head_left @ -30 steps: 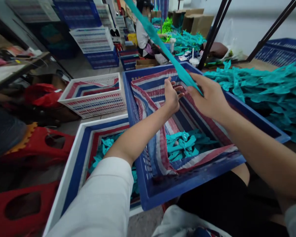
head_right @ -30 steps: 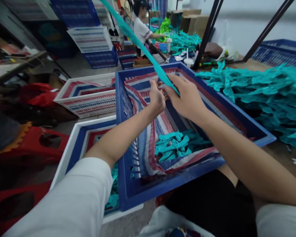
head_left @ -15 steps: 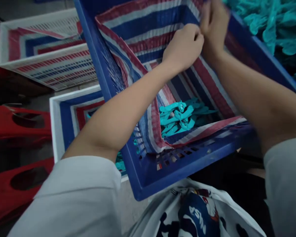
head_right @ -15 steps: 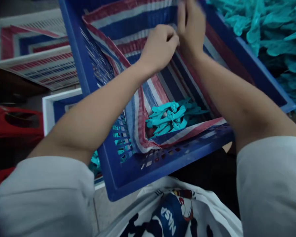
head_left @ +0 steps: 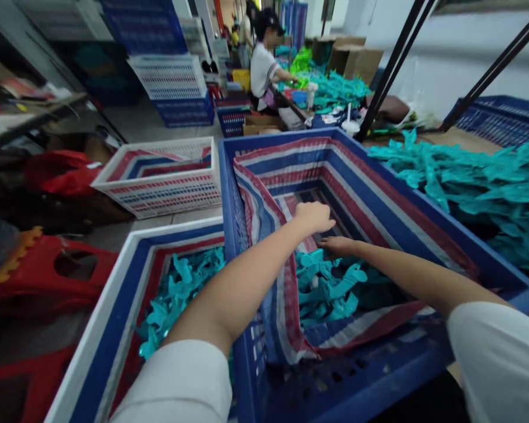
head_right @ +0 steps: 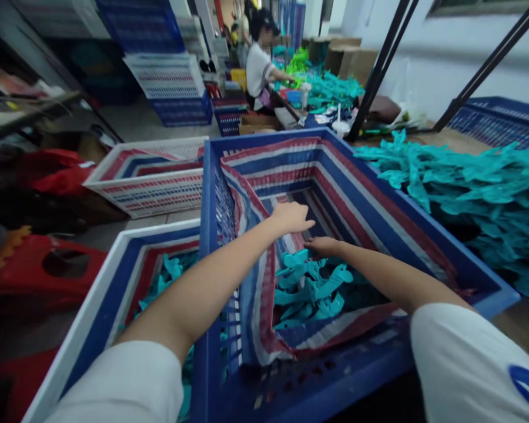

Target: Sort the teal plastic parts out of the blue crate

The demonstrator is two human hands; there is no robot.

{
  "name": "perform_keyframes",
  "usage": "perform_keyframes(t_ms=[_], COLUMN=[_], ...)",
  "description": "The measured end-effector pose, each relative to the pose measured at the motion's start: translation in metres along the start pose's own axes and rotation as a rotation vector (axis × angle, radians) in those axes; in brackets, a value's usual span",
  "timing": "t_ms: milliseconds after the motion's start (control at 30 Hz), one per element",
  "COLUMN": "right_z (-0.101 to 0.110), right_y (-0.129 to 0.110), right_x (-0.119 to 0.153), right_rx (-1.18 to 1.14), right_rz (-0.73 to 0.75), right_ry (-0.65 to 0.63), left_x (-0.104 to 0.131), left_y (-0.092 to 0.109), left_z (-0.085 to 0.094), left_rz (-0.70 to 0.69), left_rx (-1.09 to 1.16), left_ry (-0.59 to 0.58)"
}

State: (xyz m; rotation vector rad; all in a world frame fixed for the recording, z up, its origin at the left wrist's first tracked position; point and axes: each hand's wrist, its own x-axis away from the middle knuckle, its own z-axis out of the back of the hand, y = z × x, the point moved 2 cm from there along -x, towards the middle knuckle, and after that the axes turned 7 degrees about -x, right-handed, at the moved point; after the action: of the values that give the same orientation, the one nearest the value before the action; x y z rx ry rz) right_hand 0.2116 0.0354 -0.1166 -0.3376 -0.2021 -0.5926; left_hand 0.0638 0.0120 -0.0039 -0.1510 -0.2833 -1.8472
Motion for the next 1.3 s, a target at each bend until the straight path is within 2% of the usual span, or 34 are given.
perform_keyframes(t_ms=[67, 133, 167, 233, 300, 333, 400, 467, 533, 567, 667, 700, 733, 867, 967, 1033, 1167, 1300], right_z=[0.017, 0.049, 0.069, 0.11, 0.14, 0.148, 0.149, 0.133, 0.106, 0.092, 0.055, 0.048, 0.045, 0.05, 0.056, 0.06, 0.067, 0.073], right_y=[0.008, 0.012, 0.011, 0.004, -0.007, -0.013, -0.022, -0.027, -0.027, -0.026, -0.027, -0.028, -0.029, -0.029, -0.025, -0.022, -0.022, -0.02], right_x=[0.013, 0.033, 0.046, 0.074, 0.095, 0.1, 0.097, 0.081, 0.059, 0.047, 0.024, 0.022, 0.023, 0.032, 0.038, 0.042, 0.051, 0.053], right_rx=[0.066, 0.178, 0.254, 0.404, 0.45, 0.421, 0.268, 0.095, -0.141, -0.295, -0.748, -0.801, -0.798, -0.517, -0.397, -0.395, -0.617, -1.073], right_rz=[0.002, 0.036, 0.051, 0.049, -0.01, -0.037, -0.027, 0.019, 0.06, 0.073, 0.091, 0.082, 0.064, -0.052, -0.112, -0.09, 0.04, 0.025], right_ry=[-0.021, 0.075, 0.181, 0.485, 0.825, 0.969, 1.193, 1.342, 1.358, 1.289, 0.954, 0.911, 0.933, 1.184, 1.214, 1.219, 1.216, 1.275], left_x=[0.001, 0.003, 0.005, 0.008, 0.011, 0.012, 0.013, 0.011, 0.007, 0.004, -0.005, -0.007, -0.008, -0.01, -0.01, -0.01, -0.008, -0.006], left_y=[-0.008, -0.01, -0.008, 0.003, 0.018, 0.025, 0.032, 0.028, 0.016, 0.01, -0.002, -0.004, -0.005, -0.008, -0.013, -0.016, -0.018, -0.018], left_z=[0.003, 0.006, 0.008, 0.012, 0.014, 0.015, 0.017, 0.018, 0.018, 0.017, 0.013, 0.012, 0.011, 0.009, 0.007, 0.007, 0.01, 0.011], left_rz=[-0.011, -0.051, -0.08, -0.173, -0.286, -0.34, -0.408, -0.4, -0.346, -0.325, -0.349, -0.376, -0.407, -0.516, -0.52, -0.491, -0.424, -0.371], left_rx=[0.002, 0.013, 0.088, 0.421, 0.863, 1.034, 1.215, 1.316, 1.41, 1.452, 1.569, 1.613, 1.657, 1.711, 1.585, 1.523, 1.457, 1.425], left_ry=[-0.098, -0.174, -0.191, -0.164, -0.062, 0.01, 0.205, 0.438, 0.609, 0.645, 0.647, 0.633, 0.609, 0.394, 0.238, 0.199, 0.243, 0.282])
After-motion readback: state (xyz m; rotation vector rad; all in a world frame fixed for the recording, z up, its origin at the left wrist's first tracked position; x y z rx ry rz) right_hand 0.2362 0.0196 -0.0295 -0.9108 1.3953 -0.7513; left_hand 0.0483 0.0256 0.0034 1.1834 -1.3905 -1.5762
